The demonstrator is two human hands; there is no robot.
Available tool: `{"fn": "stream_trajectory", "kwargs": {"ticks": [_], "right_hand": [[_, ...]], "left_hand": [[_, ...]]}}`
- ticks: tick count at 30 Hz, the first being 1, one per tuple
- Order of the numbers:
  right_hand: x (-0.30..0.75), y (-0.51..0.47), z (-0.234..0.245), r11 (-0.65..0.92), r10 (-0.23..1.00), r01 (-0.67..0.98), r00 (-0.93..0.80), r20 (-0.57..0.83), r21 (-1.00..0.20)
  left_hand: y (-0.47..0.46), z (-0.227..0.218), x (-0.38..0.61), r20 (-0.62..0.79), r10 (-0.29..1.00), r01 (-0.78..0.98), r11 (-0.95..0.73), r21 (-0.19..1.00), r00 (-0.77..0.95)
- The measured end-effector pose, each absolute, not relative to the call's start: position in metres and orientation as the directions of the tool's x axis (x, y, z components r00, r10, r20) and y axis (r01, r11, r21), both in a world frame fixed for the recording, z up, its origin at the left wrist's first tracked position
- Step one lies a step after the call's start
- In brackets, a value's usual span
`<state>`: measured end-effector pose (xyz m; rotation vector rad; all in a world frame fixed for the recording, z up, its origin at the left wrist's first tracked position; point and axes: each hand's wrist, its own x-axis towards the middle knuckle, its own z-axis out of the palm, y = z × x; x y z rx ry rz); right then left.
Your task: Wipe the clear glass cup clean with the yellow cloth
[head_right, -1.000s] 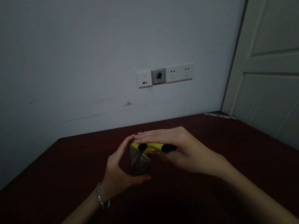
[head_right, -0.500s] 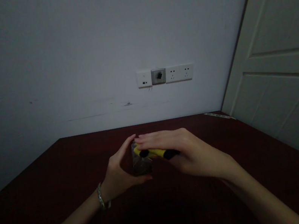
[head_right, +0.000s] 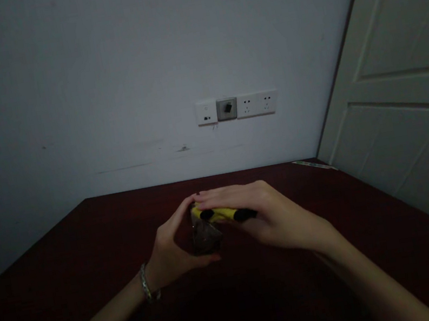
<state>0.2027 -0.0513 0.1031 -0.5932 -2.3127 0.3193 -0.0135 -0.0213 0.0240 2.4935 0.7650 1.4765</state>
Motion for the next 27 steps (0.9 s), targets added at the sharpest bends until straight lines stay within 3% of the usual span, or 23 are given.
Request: {"fn": "stream_trajectory", "kwargs": {"ticks": [5,14,20,27], "right_hand": [[0.203,-0.056,0.107,0.878,0.469,0.293,-0.686,0.557,-0.378],[0.202,-0.038,0.09,0.799,0.6,0.354,-0.517,0.611,-0.485],[0.199,-0.047,0.098,0.866,0.492,0.259,-0.601,0.631,-0.428],[0.197,-0.049,0.099,0.869,0.489,0.266,-0.597,0.636,-0.418]], "left_hand": [[-0.02,0.026,-0.013,0.758,0.546,0.372,-0.827,0.421,0.357],[-0.023,0.022,-0.014,0.771,0.507,0.335,-0.855,0.395,0.386],[-0.017,0.023,-0.013,0.714,0.61,0.233,-0.792,0.564,0.345],[-0.016,0.021,-0.013,0.723,0.596,0.214,-0.802,0.558,0.349]]}}
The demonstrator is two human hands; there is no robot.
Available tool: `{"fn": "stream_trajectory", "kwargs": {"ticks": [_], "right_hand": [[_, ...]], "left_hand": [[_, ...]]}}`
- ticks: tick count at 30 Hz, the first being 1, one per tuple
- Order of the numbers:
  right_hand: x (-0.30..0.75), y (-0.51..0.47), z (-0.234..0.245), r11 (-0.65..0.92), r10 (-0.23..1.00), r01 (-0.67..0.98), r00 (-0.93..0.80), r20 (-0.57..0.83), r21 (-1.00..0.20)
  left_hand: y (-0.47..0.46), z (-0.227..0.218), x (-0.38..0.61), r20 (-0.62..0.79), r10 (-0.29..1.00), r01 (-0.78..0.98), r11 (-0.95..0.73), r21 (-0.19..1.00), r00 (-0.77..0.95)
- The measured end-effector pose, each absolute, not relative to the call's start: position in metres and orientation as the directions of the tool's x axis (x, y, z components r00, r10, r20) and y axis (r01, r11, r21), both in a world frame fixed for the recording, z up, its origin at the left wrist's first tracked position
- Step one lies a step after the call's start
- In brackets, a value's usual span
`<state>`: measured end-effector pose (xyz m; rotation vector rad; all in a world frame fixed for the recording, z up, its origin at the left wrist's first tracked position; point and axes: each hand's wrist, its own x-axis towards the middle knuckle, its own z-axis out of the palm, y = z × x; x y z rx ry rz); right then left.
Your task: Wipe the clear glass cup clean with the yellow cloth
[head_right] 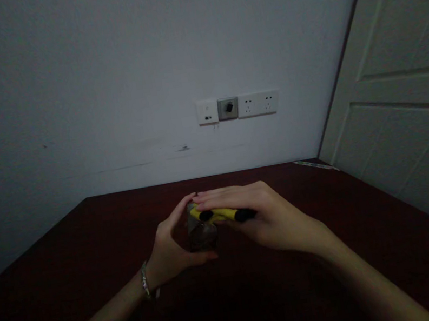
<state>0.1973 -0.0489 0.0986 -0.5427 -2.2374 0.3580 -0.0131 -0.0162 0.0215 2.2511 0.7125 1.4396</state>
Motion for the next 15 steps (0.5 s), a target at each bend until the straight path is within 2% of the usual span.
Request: {"fn": "stream_trajectory", "kwargs": {"ticks": [6,12,15], "right_hand": [[0.1992,-0.0395,0.0899,0.829,0.557,0.309,-0.526,0.642,-0.466],[0.1964,-0.0442,0.0913,0.886,0.46,0.249,-0.574,0.678,-0.391],[0.1962,-0.0445,0.0915,0.89,0.452,0.233,-0.574,0.683,-0.393]], "left_hand": [[-0.017,0.0196,-0.0142,0.715,0.584,0.119,-0.799,0.589,0.384],[-0.0167,0.0205,-0.0102,0.675,0.64,0.002,-0.726,0.687,0.367],[-0.0181,0.0199,-0.008,0.666,0.657,-0.035,-0.702,0.712,0.353]]}}
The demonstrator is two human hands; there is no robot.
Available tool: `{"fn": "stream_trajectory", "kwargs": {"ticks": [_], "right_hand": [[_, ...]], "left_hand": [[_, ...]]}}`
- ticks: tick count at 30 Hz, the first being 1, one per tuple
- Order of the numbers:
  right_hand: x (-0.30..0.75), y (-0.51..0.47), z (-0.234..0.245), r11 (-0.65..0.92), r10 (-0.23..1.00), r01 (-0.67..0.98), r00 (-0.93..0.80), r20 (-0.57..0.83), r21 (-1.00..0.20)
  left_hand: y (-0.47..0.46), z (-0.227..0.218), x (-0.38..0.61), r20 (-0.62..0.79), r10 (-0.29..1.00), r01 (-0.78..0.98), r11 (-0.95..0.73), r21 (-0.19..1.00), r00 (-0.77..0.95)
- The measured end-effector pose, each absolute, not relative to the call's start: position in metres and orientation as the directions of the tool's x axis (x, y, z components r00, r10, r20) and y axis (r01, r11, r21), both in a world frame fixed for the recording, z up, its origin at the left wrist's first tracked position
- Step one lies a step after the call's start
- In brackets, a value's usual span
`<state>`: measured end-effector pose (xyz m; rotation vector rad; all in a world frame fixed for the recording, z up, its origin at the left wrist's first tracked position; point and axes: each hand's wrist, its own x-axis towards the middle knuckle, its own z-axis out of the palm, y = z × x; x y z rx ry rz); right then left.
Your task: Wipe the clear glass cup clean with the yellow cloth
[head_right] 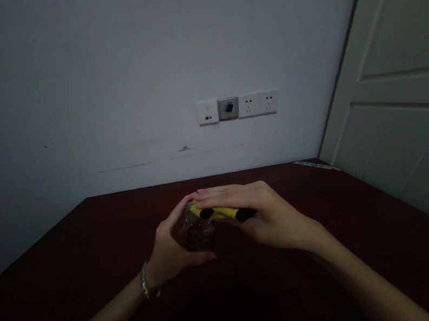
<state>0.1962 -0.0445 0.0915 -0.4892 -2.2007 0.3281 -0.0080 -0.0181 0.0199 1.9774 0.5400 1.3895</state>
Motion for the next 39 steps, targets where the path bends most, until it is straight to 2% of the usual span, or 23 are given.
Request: {"fn": "stream_trajectory", "kwargs": {"ticks": [2,6,8,12,15,18,21,24,27,33,39], "right_hand": [[0.196,-0.042,0.091,0.871,0.487,0.24,-0.536,0.69,-0.428],[0.197,-0.036,0.088,0.775,0.63,0.306,-0.433,0.644,-0.553],[0.198,-0.036,0.088,0.753,0.657,0.326,-0.422,0.624,-0.572],[0.198,-0.045,0.092,0.829,0.559,0.314,-0.486,0.672,-0.463],[0.196,-0.055,0.099,0.881,0.472,0.305,-0.583,0.661,-0.361],[0.195,-0.058,0.102,0.893,0.451,0.321,-0.644,0.618,-0.317],[0.195,-0.053,0.1,0.881,0.473,0.343,-0.618,0.628,-0.327],[0.199,-0.046,0.096,0.841,0.54,0.395,-0.576,0.614,-0.369],[0.201,-0.042,0.093,0.803,0.596,0.433,-0.555,0.58,-0.41],[0.199,-0.052,0.101,0.861,0.507,0.353,-0.658,0.557,-0.366],[0.203,-0.056,0.109,0.842,0.531,0.378,-0.708,0.466,-0.385]], "left_hand": [[-0.019,0.02,-0.008,0.674,0.653,-0.037,-0.708,0.705,0.346],[-0.022,0.022,-0.011,0.71,0.605,0.017,-0.765,0.644,0.361],[-0.023,0.024,-0.013,0.726,0.576,0.055,-0.796,0.603,0.375],[-0.021,0.025,-0.013,0.74,0.552,0.086,-0.82,0.566,0.385],[-0.019,0.025,-0.012,0.713,0.588,0.081,-0.79,0.608,0.381],[-0.017,0.024,-0.012,0.688,0.617,0.097,-0.767,0.634,0.383],[-0.016,0.022,-0.013,0.709,0.592,0.118,-0.793,0.598,0.383],[-0.017,0.018,-0.012,0.723,0.556,0.169,-0.825,0.539,0.41],[-0.017,0.014,-0.011,0.72,0.556,0.191,-0.827,0.528,0.416],[-0.011,0.013,-0.013,0.738,0.537,0.248,-0.843,0.477,0.408],[-0.012,0.016,-0.012,0.722,0.474,0.295,-0.88,0.371,0.504]]}}
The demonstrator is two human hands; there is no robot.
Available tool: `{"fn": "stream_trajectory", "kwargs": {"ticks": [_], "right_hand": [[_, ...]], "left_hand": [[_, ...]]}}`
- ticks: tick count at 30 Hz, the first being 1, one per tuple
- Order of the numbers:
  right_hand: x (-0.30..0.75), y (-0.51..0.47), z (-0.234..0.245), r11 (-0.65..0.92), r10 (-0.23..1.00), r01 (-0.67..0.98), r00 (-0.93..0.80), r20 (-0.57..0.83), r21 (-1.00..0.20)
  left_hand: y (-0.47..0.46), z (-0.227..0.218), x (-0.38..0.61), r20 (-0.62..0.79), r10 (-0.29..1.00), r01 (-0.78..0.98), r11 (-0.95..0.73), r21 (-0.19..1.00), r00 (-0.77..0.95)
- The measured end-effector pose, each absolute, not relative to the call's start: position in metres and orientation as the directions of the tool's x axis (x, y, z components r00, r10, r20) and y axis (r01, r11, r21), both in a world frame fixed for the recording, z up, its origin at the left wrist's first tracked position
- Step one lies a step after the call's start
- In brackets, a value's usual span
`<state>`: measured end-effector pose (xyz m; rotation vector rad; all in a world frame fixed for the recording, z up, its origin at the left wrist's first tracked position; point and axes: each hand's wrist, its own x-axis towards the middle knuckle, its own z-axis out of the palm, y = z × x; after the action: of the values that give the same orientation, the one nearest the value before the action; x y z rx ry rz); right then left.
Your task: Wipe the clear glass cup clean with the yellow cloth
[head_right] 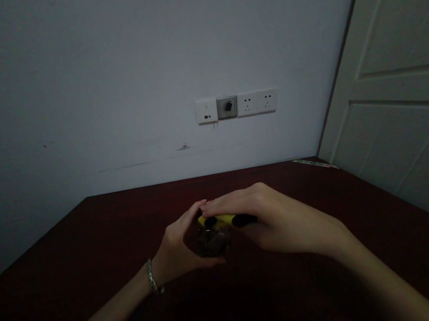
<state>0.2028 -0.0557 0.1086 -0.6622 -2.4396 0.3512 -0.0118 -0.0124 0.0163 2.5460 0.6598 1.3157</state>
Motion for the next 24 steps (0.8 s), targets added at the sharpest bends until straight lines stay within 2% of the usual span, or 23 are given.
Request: {"fn": "stream_trajectory", "kwargs": {"ticks": [6,11,15,20,24], "right_hand": [[0.202,-0.049,0.102,0.836,0.549,0.451,-0.676,0.491,-0.314],[0.199,-0.058,0.106,0.868,0.491,0.367,-0.733,0.47,-0.335],[0.201,-0.057,0.106,0.859,0.508,0.379,-0.715,0.481,-0.344],[0.203,-0.047,0.1,0.829,0.56,0.423,-0.624,0.545,-0.367],[0.2,-0.049,0.101,0.854,0.52,0.381,-0.607,0.601,-0.354]], "left_hand": [[-0.012,0.012,-0.008,0.73,0.436,0.275,-0.9,0.339,0.527],[-0.009,0.013,-0.01,0.734,0.458,0.298,-0.888,0.35,0.502],[-0.009,0.012,-0.011,0.745,0.454,0.26,-0.891,0.373,0.489],[-0.014,0.013,-0.012,0.747,0.523,0.157,-0.848,0.507,0.41],[-0.018,0.018,-0.01,0.683,0.626,0.036,-0.746,0.664,0.377]]}}
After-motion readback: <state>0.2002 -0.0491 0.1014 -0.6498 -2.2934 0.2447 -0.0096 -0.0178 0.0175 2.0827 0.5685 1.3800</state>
